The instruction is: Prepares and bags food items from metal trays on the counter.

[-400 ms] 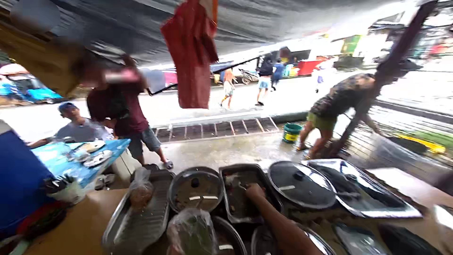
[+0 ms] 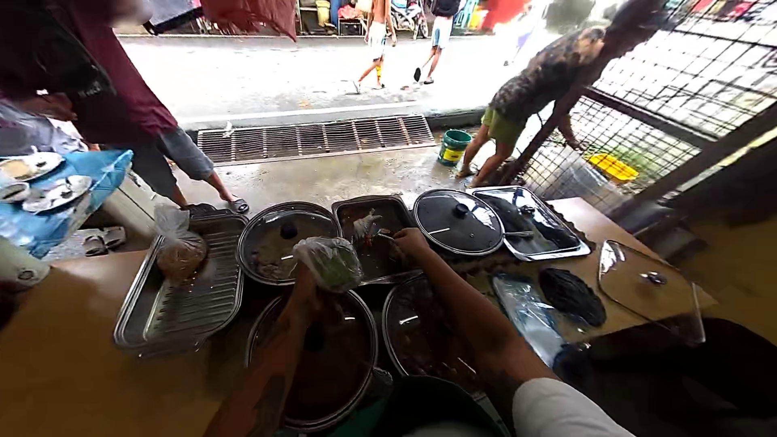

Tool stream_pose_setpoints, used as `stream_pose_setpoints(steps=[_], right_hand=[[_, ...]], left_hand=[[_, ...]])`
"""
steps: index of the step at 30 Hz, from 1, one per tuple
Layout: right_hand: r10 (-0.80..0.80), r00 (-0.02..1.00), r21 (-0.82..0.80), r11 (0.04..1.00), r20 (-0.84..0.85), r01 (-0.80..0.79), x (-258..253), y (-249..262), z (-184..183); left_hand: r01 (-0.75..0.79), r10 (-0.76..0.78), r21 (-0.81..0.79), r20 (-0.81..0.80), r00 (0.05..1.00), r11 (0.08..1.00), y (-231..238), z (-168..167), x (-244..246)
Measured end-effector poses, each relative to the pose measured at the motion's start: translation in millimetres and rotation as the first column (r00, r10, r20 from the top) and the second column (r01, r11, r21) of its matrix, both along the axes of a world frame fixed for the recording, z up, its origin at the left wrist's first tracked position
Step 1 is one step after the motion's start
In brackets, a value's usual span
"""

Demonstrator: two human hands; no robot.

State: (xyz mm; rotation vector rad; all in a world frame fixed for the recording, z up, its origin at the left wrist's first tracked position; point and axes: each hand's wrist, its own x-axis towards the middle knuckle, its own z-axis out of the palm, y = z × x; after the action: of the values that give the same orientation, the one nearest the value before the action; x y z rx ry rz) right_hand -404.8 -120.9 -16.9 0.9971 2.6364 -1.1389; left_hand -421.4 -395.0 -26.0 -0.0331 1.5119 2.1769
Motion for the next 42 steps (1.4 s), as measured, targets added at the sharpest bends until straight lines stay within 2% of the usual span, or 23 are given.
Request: stream_pose_setpoints(steps=[3,7,11,15,19,23,27,29,33,36,39,42], right_hand=[[0.016,0.997,0.003,1.000,-0.081,-0.016,10,11,22],[0.019,0.988,0.022,1.000,-0.155,-0.016,29,22,50],[0.087,0.974,0.092,0.993,-0.210,-0.069,52,32,84],[0.185,0.949,0.143,0.978,-0.256,-0.152,69,40,97],[0.250,0.954,0.271,0.941,-0.164,-0.200,78,24,95],[0.297,0.954,0.485,0.829,0.037,-0.277,81,-13,96],[0.370,0.918,0.655,0.660,0.143,-0.368,81,-35,108],[0.352,0.917,0.677,0.630,0.187,-0.380,83,-37,126],[0.277,0.956,0.586,0.760,0.100,-0.282,80,-9,152],[0.210,0.977,0.476,0.855,0.047,-0.207,60,27,135],[0.113,0.973,0.386,0.904,0.203,-0.186,32,34,103],[0.019,0.952,0.356,0.925,0.306,-0.133,16,13,79]], left_hand=[[0.028,-0.028,-0.019,-0.008,1.000,0.999,26,4,-7],[0.100,-0.097,-0.049,0.054,0.994,0.994,55,-8,-17],[0.131,-0.126,-0.082,0.063,0.990,0.988,79,-13,-26],[0.116,-0.114,-0.093,0.026,0.993,0.989,91,-14,-32],[0.121,-0.125,-0.099,-0.043,0.991,0.988,103,-7,-30],[0.166,-0.210,-0.235,-0.174,0.962,0.958,113,-9,-31],[0.162,-0.195,-0.232,-0.126,0.973,0.959,116,-15,-26],[0.162,-0.183,-0.183,-0.102,0.978,0.970,115,-26,-31],[0.169,-0.176,-0.051,-0.199,0.964,0.984,105,-36,-39],[0.158,-0.149,0.017,-0.247,0.958,0.987,89,-36,-39],[0.092,-0.074,0.072,-0.228,0.971,0.993,77,-22,-32],[0.020,-0.018,0.005,-0.180,0.984,1.000,63,-9,-22]])
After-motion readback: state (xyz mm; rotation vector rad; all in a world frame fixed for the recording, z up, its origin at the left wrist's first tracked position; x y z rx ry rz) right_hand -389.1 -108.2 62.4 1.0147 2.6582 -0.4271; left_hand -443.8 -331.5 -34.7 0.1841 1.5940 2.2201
